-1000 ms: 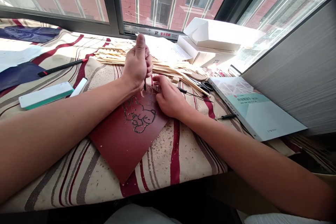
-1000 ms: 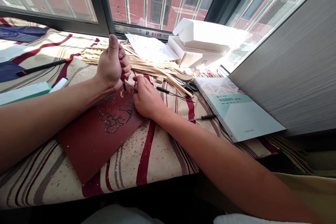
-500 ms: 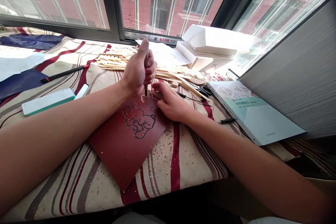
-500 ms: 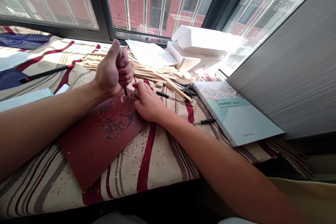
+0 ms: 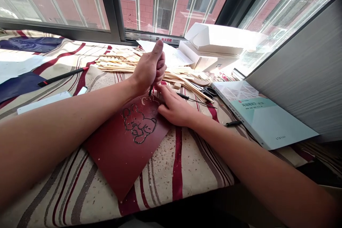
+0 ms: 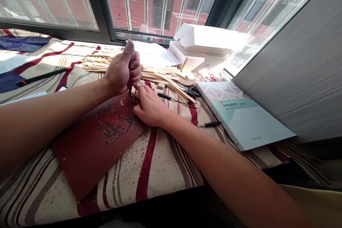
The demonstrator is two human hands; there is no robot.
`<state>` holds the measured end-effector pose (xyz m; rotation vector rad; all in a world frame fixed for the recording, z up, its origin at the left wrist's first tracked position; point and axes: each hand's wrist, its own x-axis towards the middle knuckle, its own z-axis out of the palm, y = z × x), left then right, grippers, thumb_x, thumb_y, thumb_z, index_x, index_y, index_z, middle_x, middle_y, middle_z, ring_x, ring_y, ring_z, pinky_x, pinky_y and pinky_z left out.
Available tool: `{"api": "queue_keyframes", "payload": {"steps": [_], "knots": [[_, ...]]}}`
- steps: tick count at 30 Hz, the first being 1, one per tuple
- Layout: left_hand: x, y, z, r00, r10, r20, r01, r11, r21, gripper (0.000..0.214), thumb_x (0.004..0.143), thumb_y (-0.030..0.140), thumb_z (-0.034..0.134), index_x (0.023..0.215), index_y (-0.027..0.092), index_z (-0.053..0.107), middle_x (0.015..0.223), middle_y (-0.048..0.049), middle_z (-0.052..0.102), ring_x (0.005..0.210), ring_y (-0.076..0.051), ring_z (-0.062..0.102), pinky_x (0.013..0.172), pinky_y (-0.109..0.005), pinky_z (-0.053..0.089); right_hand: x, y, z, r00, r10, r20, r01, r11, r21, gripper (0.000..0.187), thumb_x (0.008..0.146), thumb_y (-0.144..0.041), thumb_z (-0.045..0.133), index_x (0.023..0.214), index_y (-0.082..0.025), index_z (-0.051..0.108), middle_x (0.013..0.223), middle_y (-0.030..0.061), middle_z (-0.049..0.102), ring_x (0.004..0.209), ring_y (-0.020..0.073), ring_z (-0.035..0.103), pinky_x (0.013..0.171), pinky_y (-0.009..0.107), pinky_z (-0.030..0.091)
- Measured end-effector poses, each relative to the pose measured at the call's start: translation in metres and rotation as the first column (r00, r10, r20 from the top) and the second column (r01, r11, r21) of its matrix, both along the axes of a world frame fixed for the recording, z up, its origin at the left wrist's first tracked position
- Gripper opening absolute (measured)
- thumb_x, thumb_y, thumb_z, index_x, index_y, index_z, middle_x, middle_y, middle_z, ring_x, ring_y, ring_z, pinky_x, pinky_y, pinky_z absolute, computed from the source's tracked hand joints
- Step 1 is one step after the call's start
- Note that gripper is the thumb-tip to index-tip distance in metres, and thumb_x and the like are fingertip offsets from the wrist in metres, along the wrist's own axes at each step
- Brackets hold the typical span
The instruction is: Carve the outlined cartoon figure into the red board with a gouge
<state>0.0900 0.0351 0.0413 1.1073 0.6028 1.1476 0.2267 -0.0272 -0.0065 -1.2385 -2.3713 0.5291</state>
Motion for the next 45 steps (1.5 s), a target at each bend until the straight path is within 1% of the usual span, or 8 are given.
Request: {"api": "queue_keyframes", "payload": {"steps": [5, 11, 22, 28, 32, 35, 40, 45], "knots": [[0.001, 0.003, 0.003, 0.995, -0.094, -0.028, 0.091, 0.992, -0.089, 0.065, 0.113, 0.052, 0.042, 0.057, 0.019, 0.035, 0.046, 0.0081, 0.022, 0.032, -0.001, 0.018, 0.036, -0.015, 0.008, -0.002, -0.001, 0.0, 0.999, -0.017, 0.027, 0.017, 1.0, 0.009, 0.058, 0.083, -0.022, 0.047, 0.14, -0.011, 0.048, 0.144, 0.0232, 0.057, 0.139, 0.0359, 0.055, 0.124, 0.061, 0.041], [-0.004, 0.004, 0.004, 0.996, -0.077, -0.036, 0.075, 0.996, -0.042, 0.068, 0.115, 0.053, 0.032, 0.056, 0.019, 0.034, 0.043, 0.007, 0.022, 0.032, -0.002, 0.017, 0.035, -0.017, 0.008, -0.002, -0.002, 0.001, 1.0, -0.004, 0.031, 0.005, 1.0, -0.009, 0.071, 0.084, -0.021, 0.046, 0.152, -0.003, 0.041, 0.156, 0.0262, 0.05, 0.15, 0.0347, 0.048, 0.129, 0.057, 0.036], [-0.003, 0.009, 0.002, 0.99, -0.115, -0.085, 0.114, 0.993, -0.025, 0.068, 0.114, 0.056, 0.029, 0.057, 0.02, 0.032, 0.043, 0.0073, 0.022, 0.031, -0.002, 0.016, 0.035, -0.019, 0.007, -0.004, -0.004, 0.002, 0.998, -0.016, 0.068, 0.015, 1.0, 0.012, 0.068, 0.086, -0.019, 0.044, 0.151, -0.002, 0.043, 0.152, 0.0274, 0.053, 0.146, 0.0361, 0.05, 0.125, 0.06, 0.041], [0.005, 0.005, -0.002, 0.985, 0.147, -0.094, -0.147, 0.989, 0.014, 0.064, 0.114, 0.053, 0.036, 0.058, 0.022, 0.032, 0.041, 0.0069, 0.025, 0.033, -0.005, 0.019, 0.036, -0.023, 0.009, -0.004, -0.003, -0.003, 0.999, 0.001, 0.055, -0.004, 0.999, 0.048, 0.072, 0.087, -0.017, 0.044, 0.156, 0.0, 0.039, 0.158, 0.0273, 0.05, 0.153, 0.0352, 0.046, 0.128, 0.058, 0.038], [0.01, 0.003, -0.008, 0.913, 0.406, 0.025, -0.407, 0.91, 0.076, 0.065, 0.114, 0.048, 0.039, 0.055, 0.024, 0.028, 0.041, 0.0054, 0.024, 0.039, -0.008, 0.018, 0.039, -0.029, 0.013, -0.005, -0.004, -0.002, 0.998, 0.004, 0.069, -0.007, 0.999, 0.04, 0.074, 0.087, -0.017, 0.043, 0.158, 0.003, 0.038, 0.159, 0.0282, 0.05, 0.153, 0.0354, 0.046, 0.129, 0.058, 0.037], [0.008, 0.004, -0.01, 0.882, 0.467, 0.069, -0.471, 0.879, 0.071, 0.063, 0.115, 0.044, 0.039, 0.057, 0.024, 0.026, 0.042, 0.0053, 0.024, 0.04, -0.009, 0.017, 0.04, -0.03, 0.014, -0.005, -0.004, -0.002, 0.998, 0.004, 0.056, -0.006, 0.999, 0.04, 0.073, 0.087, -0.016, 0.044, 0.158, 0.0, 0.04, 0.158, 0.0267, 0.052, 0.151, 0.0353, 0.049, 0.128, 0.059, 0.038], [-0.004, 0.011, -0.008, 0.99, 0.144, 0.006, -0.144, 0.99, 0.01, 0.064, 0.113, 0.059, 0.032, 0.06, 0.023, 0.032, 0.044, 0.0074, 0.022, 0.033, -0.006, 0.016, 0.037, -0.025, 0.007, -0.004, -0.003, -0.004, 0.999, 0.011, 0.031, -0.013, 0.998, 0.059, 0.07, 0.086, -0.017, 0.044, 0.155, -0.001, 0.041, 0.157, 0.026, 0.053, 0.15, 0.0345, 0.049, 0.128, 0.057, 0.038], [-0.008, 0.012, -0.005, 0.994, -0.091, -0.064, 0.091, 0.996, -0.002, 0.064, 0.114, 0.057, 0.023, 0.062, 0.021, 0.032, 0.045, 0.0074, 0.023, 0.031, -0.004, 0.017, 0.035, -0.019, 0.01, -0.005, -0.002, -0.004, 0.998, -0.017, 0.053, 0.014, 0.998, 0.059, 0.058, 0.087, -0.019, 0.044, 0.142, -0.003, 0.052, 0.145, 0.0257, 0.059, 0.14, 0.0354, 0.055, 0.122, 0.055, 0.044]]}}
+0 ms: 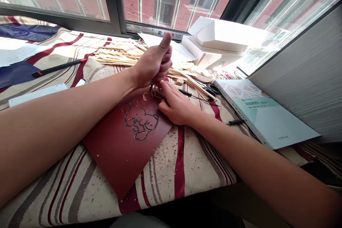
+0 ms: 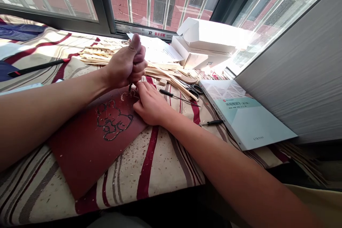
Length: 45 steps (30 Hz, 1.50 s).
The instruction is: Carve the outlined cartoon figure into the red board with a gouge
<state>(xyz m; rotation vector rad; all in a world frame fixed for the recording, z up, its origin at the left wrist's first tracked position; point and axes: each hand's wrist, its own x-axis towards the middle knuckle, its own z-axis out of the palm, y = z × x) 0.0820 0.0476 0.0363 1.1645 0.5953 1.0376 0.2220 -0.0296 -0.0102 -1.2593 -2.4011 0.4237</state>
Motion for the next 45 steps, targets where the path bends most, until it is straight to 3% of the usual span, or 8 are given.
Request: {"api": "queue_keyframes", "payload": {"steps": [5, 10, 17, 22, 29, 35, 40, 45], "knots": [[0.003, -0.006, 0.0, 0.979, 0.199, 0.052, -0.198, 0.98, -0.01, 0.064, 0.112, 0.059, 0.033, 0.06, 0.022, 0.033, 0.044, 0.0065, 0.026, 0.031, -0.005, 0.02, 0.034, -0.022, 0.01, 0.0, 0.0, 0.0, 1.0, 0.002, -0.015, -0.002, 1.0, -0.003, 0.067, 0.087, -0.019, 0.044, 0.151, 0.002, 0.045, 0.15, 0.0269, 0.056, 0.145, 0.0356, 0.051, 0.125, 0.056, 0.041], [0.012, -0.014, 0.0, 0.871, 0.464, 0.163, -0.457, 0.886, -0.084, 0.061, 0.113, 0.049, 0.04, 0.059, 0.023, 0.028, 0.043, 0.0064, 0.023, 0.035, -0.006, 0.016, 0.035, -0.026, 0.01, 0.001, 0.0, -0.001, 0.999, 0.025, -0.024, -0.024, 1.0, 0.014, 0.068, 0.087, -0.018, 0.045, 0.153, -0.002, 0.044, 0.152, 0.0261, 0.056, 0.145, 0.0358, 0.052, 0.125, 0.059, 0.04], [0.0, -0.002, -0.002, 0.964, 0.182, 0.194, -0.15, 0.974, -0.172, 0.062, 0.113, 0.059, 0.035, 0.064, 0.021, 0.029, 0.047, 0.0089, 0.019, 0.033, -0.003, 0.013, 0.035, -0.018, 0.005, 0.001, 0.0, -0.002, 1.0, 0.019, -0.02, -0.019, 1.0, 0.018, 0.069, 0.087, -0.017, 0.045, 0.154, -0.001, 0.043, 0.154, 0.0266, 0.055, 0.148, 0.0353, 0.05, 0.127, 0.059, 0.039], [-0.006, 0.001, -0.001, 0.991, -0.005, 0.134, 0.021, 0.992, -0.122, 0.065, 0.113, 0.059, 0.033, 0.061, 0.02, 0.032, 0.045, 0.0082, 0.022, 0.031, -0.003, 0.017, 0.033, -0.015, 0.009, 0.0, 0.001, 0.0, 1.0, 0.007, 0.008, -0.007, 1.0, 0.014, 0.07, 0.088, -0.018, 0.044, 0.154, 0.003, 0.042, 0.154, 0.0277, 0.054, 0.146, 0.0356, 0.051, 0.126, 0.057, 0.04], [-0.005, 0.002, -0.001, 0.994, -0.023, 0.106, 0.032, 0.996, -0.084, 0.068, 0.113, 0.06, 0.025, 0.059, 0.02, 0.032, 0.044, 0.0079, 0.022, 0.031, -0.003, 0.018, 0.032, -0.015, 0.012, 0.0, -0.001, 0.002, 1.0, 0.002, -0.002, -0.002, 1.0, 0.003, 0.068, 0.088, -0.018, 0.044, 0.153, 0.001, 0.043, 0.153, 0.0267, 0.055, 0.145, 0.0354, 0.052, 0.127, 0.056, 0.04], [-0.011, -0.002, -0.003, 0.998, -0.031, 0.055, 0.044, 0.965, -0.259, 0.063, 0.114, 0.054, 0.03, 0.061, 0.021, 0.032, 0.045, 0.0093, 0.021, 0.03, -0.003, 0.016, 0.031, -0.015, 0.01, 0.001, 0.0, -0.002, 1.0, 0.017, -0.025, -0.017, 0.999, 0.03, 0.052, 0.088, -0.019, 0.045, 0.138, -0.009, 0.054, 0.146, 0.0233, 0.059, 0.142, 0.0347, 0.055, 0.125, 0.056, 0.04], [-0.02, -0.006, 0.01, 0.965, 0.122, 0.233, -0.097, 0.988, -0.116, 0.068, 0.112, 0.062, 0.031, 0.059, 0.02, 0.028, 0.045, 0.008, 0.016, 0.031, -0.003, 0.014, 0.033, -0.017, 0.01, 0.002, 0.001, -0.003, 0.999, 0.024, -0.034, -0.023, 0.999, 0.023, 0.06, 0.089, -0.019, 0.046, 0.147, -0.007, 0.049, 0.15, 0.0246, 0.057, 0.146, 0.035, 0.052, 0.126, 0.056, 0.04], [-0.016, -0.007, 0.011, 0.984, 0.079, 0.16, -0.076, 0.997, -0.023, 0.069, 0.114, 0.057, 0.025, 0.057, 0.019, 0.034, 0.044, 0.007, 0.021, 0.032, -0.003, 0.016, 0.035, -0.019, 0.009, 0.002, 0.0, 0.0, 0.999, 0.038, -0.014, -0.038, 0.999, 0.017, 0.062, 0.09, -0.017, 0.044, 0.15, -0.002, 0.047, 0.152, 0.0267, 0.056, 0.147, 0.0351, 0.051, 0.126, 0.056, 0.04]]}}
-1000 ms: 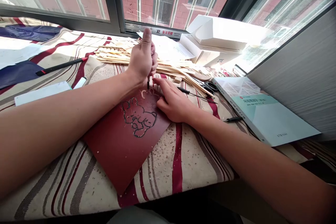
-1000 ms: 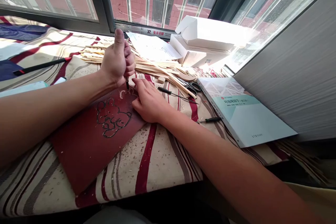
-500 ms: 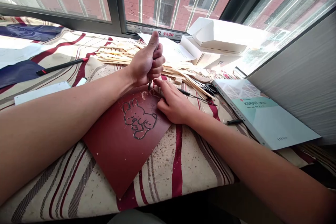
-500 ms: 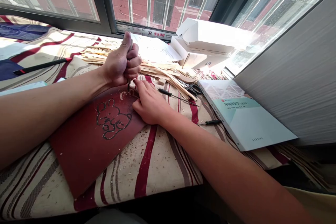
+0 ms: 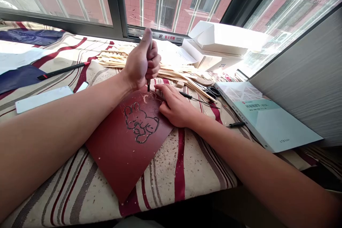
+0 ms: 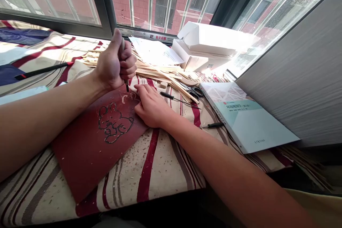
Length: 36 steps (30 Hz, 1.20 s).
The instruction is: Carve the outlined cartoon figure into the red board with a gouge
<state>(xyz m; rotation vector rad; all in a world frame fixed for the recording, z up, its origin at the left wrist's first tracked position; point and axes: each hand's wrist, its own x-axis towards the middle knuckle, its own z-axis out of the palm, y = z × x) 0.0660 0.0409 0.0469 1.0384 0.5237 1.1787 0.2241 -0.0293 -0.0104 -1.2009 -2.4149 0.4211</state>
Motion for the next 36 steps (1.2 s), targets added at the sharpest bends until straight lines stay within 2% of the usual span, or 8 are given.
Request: {"api": "queue_keyframes", "payload": {"steps": [7, 12, 17, 20, 23, 28, 33, 36], "knots": [[0.011, -0.007, -0.006, 0.997, -0.011, -0.075, 0.014, 0.999, 0.044, 0.068, 0.116, 0.05, 0.019, 0.057, 0.02, 0.036, 0.045, 0.007, 0.023, 0.033, -0.004, 0.015, 0.034, -0.019, 0.01, 0.0, 0.001, -0.001, 1.0, -0.007, 0.002, 0.007, 1.0, 0.003, 0.061, 0.089, -0.017, 0.045, 0.149, -0.004, 0.047, 0.152, 0.026, 0.056, 0.146, 0.0352, 0.052, 0.126, 0.058, 0.04], [0.012, -0.006, -0.005, 0.991, -0.087, -0.1, 0.088, 0.996, 0.011, 0.065, 0.114, 0.051, 0.034, 0.057, 0.02, 0.036, 0.045, 0.0075, 0.023, 0.032, -0.003, 0.017, 0.033, -0.016, 0.012, -0.001, 0.002, -0.002, 1.0, 0.005, 0.003, -0.005, 1.0, 0.012, 0.06, 0.09, -0.018, 0.044, 0.148, -0.006, 0.046, 0.152, 0.0256, 0.055, 0.147, 0.035, 0.051, 0.127, 0.058, 0.039], [0.016, -0.004, -0.002, 0.954, -0.207, -0.218, 0.21, 0.978, -0.008, 0.069, 0.114, 0.057, 0.028, 0.057, 0.019, 0.036, 0.044, 0.0073, 0.024, 0.031, -0.002, 0.018, 0.035, -0.014, 0.014, -0.001, 0.002, -0.002, 0.999, -0.015, 0.03, 0.015, 0.999, 0.031, 0.039, 0.089, -0.02, 0.044, 0.126, -0.013, 0.053, 0.131, 0.0216, 0.062, 0.128, 0.0342, 0.059, 0.118, 0.059, 0.047], [0.017, -0.005, -0.002, 0.95, -0.188, -0.249, 0.203, 0.979, 0.035, 0.068, 0.115, 0.052, 0.026, 0.057, 0.019, 0.037, 0.044, 0.0074, 0.024, 0.031, -0.002, 0.018, 0.035, -0.014, 0.014, -0.001, 0.002, -0.001, 0.999, -0.019, 0.047, 0.018, 1.0, 0.025, 0.035, 0.089, -0.02, 0.043, 0.121, -0.014, 0.054, 0.127, 0.0207, 0.062, 0.124, 0.0338, 0.06, 0.114, 0.057, 0.049], [0.016, -0.006, -0.003, 0.954, -0.153, -0.259, 0.181, 0.98, 0.087, 0.067, 0.116, 0.05, 0.027, 0.057, 0.019, 0.037, 0.043, 0.0073, 0.026, 0.031, -0.002, 0.019, 0.035, -0.014, 0.015, -0.001, 0.001, 0.0, 0.999, -0.008, 0.034, 0.008, 1.0, 0.015, 0.045, 0.089, -0.019, 0.043, 0.133, -0.01, 0.052, 0.137, 0.0232, 0.06, 0.132, 0.0347, 0.058, 0.12, 0.058, 0.045], [0.017, -0.008, -0.003, 0.971, -0.116, -0.211, 0.125, 0.992, 0.032, 0.065, 0.115, 0.051, 0.032, 0.058, 0.02, 0.034, 0.044, 0.0078, 0.025, 0.032, -0.001, 0.019, 0.035, -0.014, 0.013, 0.001, 0.002, -0.003, 1.0, 0.005, 0.01, -0.005, 1.0, 0.028, 0.053, 0.089, -0.02, 0.045, 0.141, -0.011, 0.049, 0.141, 0.0229, 0.06, 0.136, 0.0354, 0.057, 0.122, 0.061, 0.043], [0.024, -0.015, 0.001, 0.975, -0.103, -0.197, 0.104, 0.995, -0.002, 0.063, 0.116, 0.042, 0.035, 0.057, 0.02, 0.032, 0.047, 0.0081, 0.021, 0.032, -0.001, 0.022, 0.036, -0.013, 0.013, 0.002, 0.003, -0.003, 1.0, -0.003, 0.026, 0.002, 0.999, 0.034, 0.043, 0.088, -0.02, 0.045, 0.13, -0.014, 0.053, 0.132, 0.0206, 0.062, 0.13, 0.0349, 0.059, 0.119, 0.06, 0.046], [0.03, -0.02, 0.003, 0.959, -0.042, -0.279, 0.066, 0.995, 0.077, 0.066, 0.116, 0.032, 0.037, 0.051, 0.018, 0.031, 0.045, 0.0073, 0.021, 0.033, 0.0, 0.024, 0.038, -0.014, 0.013, 0.001, 0.003, -0.002, 0.999, -0.005, 0.037, 0.003, 0.999, 0.037, 0.04, 0.089, -0.021, 0.044, 0.127, -0.013, 0.054, 0.131, 0.0212, 0.061, 0.13, 0.0352, 0.058, 0.12, 0.059, 0.046]]}}
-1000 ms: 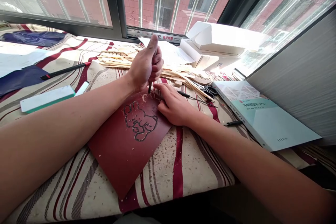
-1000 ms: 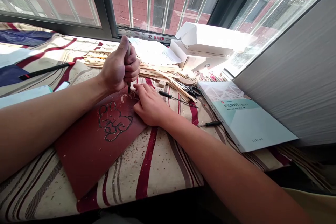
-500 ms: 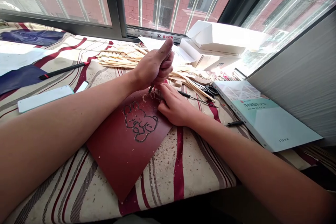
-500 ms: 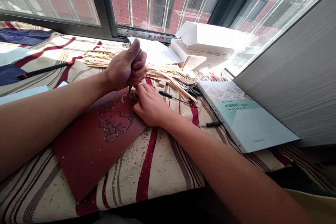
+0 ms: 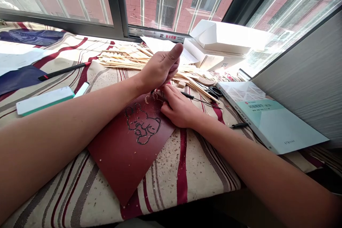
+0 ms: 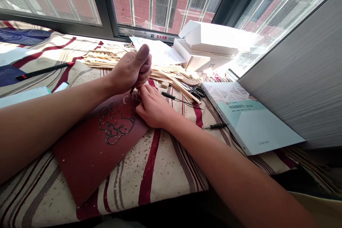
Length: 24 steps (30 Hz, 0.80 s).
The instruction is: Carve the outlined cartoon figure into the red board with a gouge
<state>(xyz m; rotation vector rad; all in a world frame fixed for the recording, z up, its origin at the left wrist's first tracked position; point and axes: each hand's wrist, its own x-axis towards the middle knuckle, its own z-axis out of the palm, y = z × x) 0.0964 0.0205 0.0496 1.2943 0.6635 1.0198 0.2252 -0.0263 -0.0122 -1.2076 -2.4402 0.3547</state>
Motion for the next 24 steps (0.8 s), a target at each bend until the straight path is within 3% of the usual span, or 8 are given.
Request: {"api": "queue_keyframes", "payload": {"steps": [4, 6, 11, 17, 21, 24], "knots": [[0.008, -0.007, -0.002, 0.986, 0.05, -0.161, -0.013, 0.975, 0.224, 0.07, 0.113, 0.021, 0.043, 0.044, 0.015, 0.036, 0.043, 0.0057, 0.028, 0.037, 0.0, 0.026, 0.042, -0.017, 0.016, -0.001, -0.001, 0.001, 1.0, 0.001, 0.017, -0.001, 1.0, -0.005, 0.043, 0.089, -0.023, 0.042, 0.128, -0.009, 0.055, 0.136, 0.0243, 0.06, 0.134, 0.0377, 0.057, 0.121, 0.063, 0.044], [0.01, -0.007, -0.004, 0.981, 0.074, -0.178, -0.023, 0.962, 0.272, 0.069, 0.112, 0.022, 0.047, 0.044, 0.016, 0.036, 0.043, 0.0057, 0.027, 0.039, -0.001, 0.024, 0.042, -0.021, 0.015, 0.0, -0.001, 0.0, 1.0, -0.008, 0.02, 0.008, 1.0, -0.012, 0.041, 0.09, -0.024, 0.042, 0.126, -0.01, 0.057, 0.135, 0.0242, 0.061, 0.132, 0.0382, 0.058, 0.12, 0.064, 0.045], [0.011, 0.007, -0.009, 0.967, 0.251, -0.04, -0.244, 0.96, 0.136, 0.069, 0.109, 0.046, 0.051, 0.048, 0.022, 0.029, 0.045, 0.0052, 0.021, 0.046, -0.008, 0.015, 0.044, -0.029, 0.012, -0.001, 0.0, -0.002, 0.999, -0.02, -0.033, 0.019, 0.999, -0.039, 0.056, 0.088, -0.022, 0.046, 0.142, -0.008, 0.052, 0.153, 0.0246, 0.055, 0.148, 0.036, 0.05, 0.128, 0.059, 0.039], [0.008, 0.019, -0.016, 0.854, 0.52, 0.011, -0.518, 0.849, 0.106, 0.066, 0.11, 0.053, 0.049, 0.053, 0.022, 0.033, 0.048, 0.0024, 0.029, 0.053, -0.011, 0.023, 0.05, -0.032, 0.018, -0.002, 0.0, 0.0, 1.0, -0.029, -0.011, 0.029, 0.998, -0.051, 0.065, 0.092, -0.022, 0.044, 0.154, -0.001, 0.046, 0.159, 0.0265, 0.051, 0.151, 0.0363, 0.048, 0.13, 0.059, 0.034], [0.004, 0.017, -0.016, 0.822, 0.57, 0.006, -0.566, 0.814, 0.129, 0.062, 0.112, 0.051, 0.047, 0.058, 0.023, 0.033, 0.05, 0.0029, 0.03, 0.051, -0.011, 0.023, 0.05, -0.033, 0.017, -0.003, -0.001, 0.002, 0.999, -0.04, 0.015, 0.041, 0.997, -0.064, 0.07, 0.092, -0.022, 0.043, 0.157, 0.004, 0.043, 0.16, 0.0272, 0.049, 0.151, 0.0365, 0.047, 0.132, 0.055, 0.034], [0.002, 0.017, -0.012, 0.874, 0.484, -0.029, -0.484, 0.875, 0.014, 0.062, 0.113, 0.054, 0.04, 0.06, 0.024, 0.032, 0.047, 0.0045, 0.028, 0.044, -0.01, 0.02, 0.046, -0.031, 0.013, -0.004, -0.002, 0.004, 0.999, -0.045, 0.019, 0.046, 0.997, -0.062, 0.07, 0.091, -0.021, 0.043, 0.157, 0.005, 0.043, 0.16, 0.0265, 0.049, 0.151, 0.0367, 0.046, 0.131, 0.052, 0.036]]}}
